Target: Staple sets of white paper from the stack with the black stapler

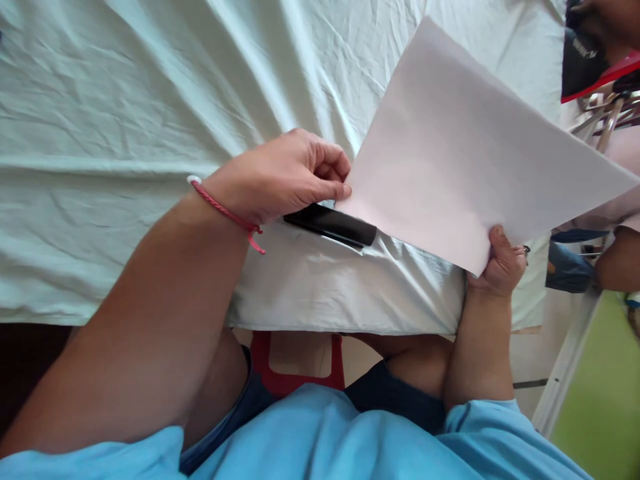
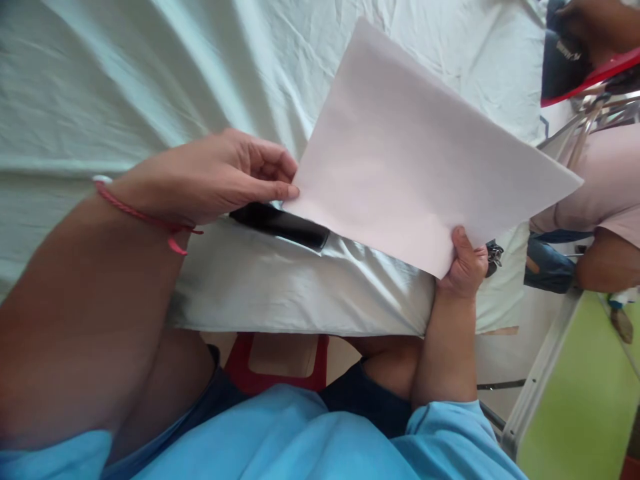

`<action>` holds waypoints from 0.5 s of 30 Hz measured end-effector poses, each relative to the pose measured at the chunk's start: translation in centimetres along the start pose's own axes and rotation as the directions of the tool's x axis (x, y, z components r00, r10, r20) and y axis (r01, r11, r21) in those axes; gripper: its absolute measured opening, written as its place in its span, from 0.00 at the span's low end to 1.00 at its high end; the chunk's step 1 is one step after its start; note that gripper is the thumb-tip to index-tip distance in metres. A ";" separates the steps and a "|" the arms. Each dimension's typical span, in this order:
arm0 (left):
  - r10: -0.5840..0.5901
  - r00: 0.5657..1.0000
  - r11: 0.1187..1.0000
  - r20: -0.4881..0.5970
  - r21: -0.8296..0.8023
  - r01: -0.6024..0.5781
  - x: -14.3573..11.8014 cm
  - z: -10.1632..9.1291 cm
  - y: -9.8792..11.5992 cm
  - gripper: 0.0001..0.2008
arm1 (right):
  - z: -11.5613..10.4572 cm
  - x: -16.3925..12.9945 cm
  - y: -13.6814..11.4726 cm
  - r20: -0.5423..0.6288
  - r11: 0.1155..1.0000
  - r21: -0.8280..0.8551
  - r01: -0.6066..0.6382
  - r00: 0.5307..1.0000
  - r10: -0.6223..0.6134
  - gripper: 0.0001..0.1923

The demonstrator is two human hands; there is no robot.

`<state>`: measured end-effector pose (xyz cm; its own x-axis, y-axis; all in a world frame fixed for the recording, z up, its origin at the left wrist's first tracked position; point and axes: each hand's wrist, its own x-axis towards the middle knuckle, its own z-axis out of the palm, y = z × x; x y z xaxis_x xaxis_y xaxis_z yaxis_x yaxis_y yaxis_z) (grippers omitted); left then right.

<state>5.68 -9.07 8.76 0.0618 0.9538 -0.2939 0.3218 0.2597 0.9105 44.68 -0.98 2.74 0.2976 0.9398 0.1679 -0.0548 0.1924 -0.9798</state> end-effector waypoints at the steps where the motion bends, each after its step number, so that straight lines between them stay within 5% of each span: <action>1: -0.007 1.000 1.000 -0.012 0.008 0.007 0.1 0.1 0.0 0.07 | 0.1 -0.1 0.0 0.002 1.000 -0.020 0.001 1.000 -0.001 0.19; 8: -0.106 0.986 0.989 -0.127 0.093 0.118 0.2 1.1 1.5 0.22 | 0.9 -0.7 -0.3 -0.029 0.990 -0.127 -0.060 0.998 0.056 0.23; 15: -0.048 0.998 0.999 -0.050 0.020 0.049 0.7 0.9 0.4 0.08 | 0.6 0.0 0.0 -0.058 0.994 -0.099 -0.045 0.998 0.040 0.24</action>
<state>6.70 -8.45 8.61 -0.0008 0.9467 -0.3222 0.3430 0.3029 0.8892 44.07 -0.82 2.83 0.3497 0.9289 0.1223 0.0262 0.1208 -0.9923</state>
